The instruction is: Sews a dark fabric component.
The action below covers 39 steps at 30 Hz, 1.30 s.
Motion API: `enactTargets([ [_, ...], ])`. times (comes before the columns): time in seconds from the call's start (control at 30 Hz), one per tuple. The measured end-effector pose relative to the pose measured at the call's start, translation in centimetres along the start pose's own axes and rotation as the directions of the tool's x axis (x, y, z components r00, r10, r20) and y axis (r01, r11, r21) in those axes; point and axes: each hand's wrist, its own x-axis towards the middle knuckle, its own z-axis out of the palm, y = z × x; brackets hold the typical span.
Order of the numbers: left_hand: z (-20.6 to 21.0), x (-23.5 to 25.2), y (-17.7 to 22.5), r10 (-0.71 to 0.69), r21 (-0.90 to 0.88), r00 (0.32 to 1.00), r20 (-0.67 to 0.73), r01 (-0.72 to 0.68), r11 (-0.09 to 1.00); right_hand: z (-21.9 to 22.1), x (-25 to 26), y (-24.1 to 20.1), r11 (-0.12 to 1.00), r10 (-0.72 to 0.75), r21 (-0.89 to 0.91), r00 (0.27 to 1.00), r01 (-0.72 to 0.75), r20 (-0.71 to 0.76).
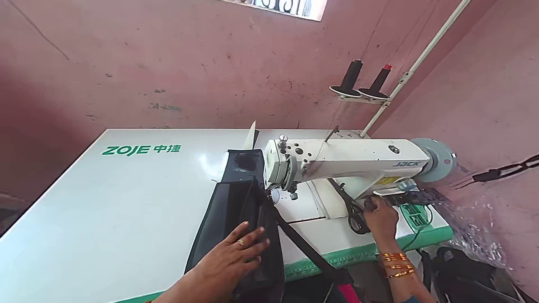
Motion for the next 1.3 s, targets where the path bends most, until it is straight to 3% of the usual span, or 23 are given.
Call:
enactTargets([
  [0.07,0.8,0.0,-0.7,0.093,-0.035,0.991,-0.096,-0.096,0.995,-0.1,-1.1,-0.4,0.971,-0.218,0.060,0.963,0.230,-0.158],
  [0.13,1.8,-0.2,-1.0,0.100,-0.063,0.980,-0.171,-0.112,0.992,-0.2,-2.8,-3.6,0.854,-0.449,0.155,0.855,0.496,-0.261],
  [0.2,2.6,-0.7,-0.4,0.055,-0.077,0.980,-0.191,-0.071,0.994,0.5,-6.1,-8.4,0.670,-0.622,0.340,0.749,0.660,-0.228],
  [0.3,3.6,-1.0,0.6,-0.031,-0.078,0.967,-0.251,0.011,0.997,3.5,-8.4,-14.9,0.362,-0.839,0.501,0.509,0.786,-0.193],
  [0.37,4.3,-1.3,0.8,-0.072,-0.137,0.942,-0.327,0.028,0.990,5.9,-8.4,-17.1,0.288,-0.923,0.456,0.371,0.842,-0.102],
  [0.4,4.4,-1.5,0.8,-0.084,-0.169,0.935,-0.344,0.026,0.985,6.6,-8.3,-17.6,0.303,-0.938,0.465,0.347,0.832,-0.011],
  [0.53,4.5,-1.7,1.0,-0.093,-0.190,0.931,-0.353,0.026,0.981,6.0,-9.4,-16.3,0.416,-0.883,0.674,0.448,0.610,0.140],
  [0.6,4.4,-1.5,1.1,-0.094,-0.180,0.929,-0.358,0.030,0.983,4.1,-12.3,-14.1,0.411,-0.882,0.643,0.459,0.646,0.102],
  [0.7,4.3,-1.3,1.1,-0.087,-0.156,0.926,-0.366,0.031,0.987,1.1,-17.2,-9.7,0.287,-0.939,0.584,0.343,0.759,0.015],
  [0.8,4.5,-1.3,1.4,-0.052,-0.092,0.924,-0.380,0.018,0.996,-1.8,-18.7,-7.5,0.168,-0.978,0.755,0.203,0.633,0.048],
  [0.83,4.5,-1.3,1.4,-0.036,-0.061,0.918,-0.394,0.013,0.998,-2.6,-18.1,-7.5,0.185,-0.972,0.801,0.228,0.569,0.062],
  [0.87,4.5,-1.3,1.4,-0.027,-0.036,0.910,-0.415,0.013,0.999,-3.4,-17.1,-7.9,0.239,-0.947,0.791,0.315,0.563,0.063],
  [0.97,4.6,-1.1,1.7,-0.061,-0.024,0.844,-0.532,0.056,0.998,-5.2,-12.0,-10.8,0.566,-0.811,0.424,0.569,0.707,0.136],
  [1.03,3.8,-0.4,2.0,-0.132,-0.088,0.773,-0.620,0.098,0.991,-4.6,-9.3,-14.2,0.755,-0.655,0.290,0.661,0.588,0.366],
  [1.1,2.1,0.5,2.5,-0.224,-0.165,0.707,-0.671,0.152,0.974,-2.3,-8.4,-17.4,0.872,-0.488,0.301,0.640,0.385,0.594],
  [1.17,0.3,1.0,2.6,-0.293,-0.227,0.677,-0.675,0.187,0.956,0.1,-9.2,-19.0,0.886,-0.436,0.431,0.619,0.169,0.653],
  [1.2,-0.5,0.9,2.5,-0.316,-0.251,0.693,-0.648,0.197,0.948,0.6,-10.2,-19.3,0.852,-0.397,0.524,0.642,-0.008,0.656],
  [1.23,-1.3,0.6,2.5,-0.343,-0.285,0.751,-0.565,0.212,0.935,0.9,-11.4,-19.1,0.777,-0.330,0.584,0.637,-0.237,0.697],
  [1.27,-2.4,0.2,2.6,-0.371,-0.333,0.846,-0.383,0.248,0.910,1.0,-12.7,-18.8,0.658,-0.264,0.603,0.611,-0.451,0.746],
  [1.3,-4.2,0.1,2.3,-0.373,-0.385,0.925,-0.070,0.320,0.866,0.7,-13.8,-18.5,0.519,-0.212,0.592,0.578,-0.616,0.788],
])
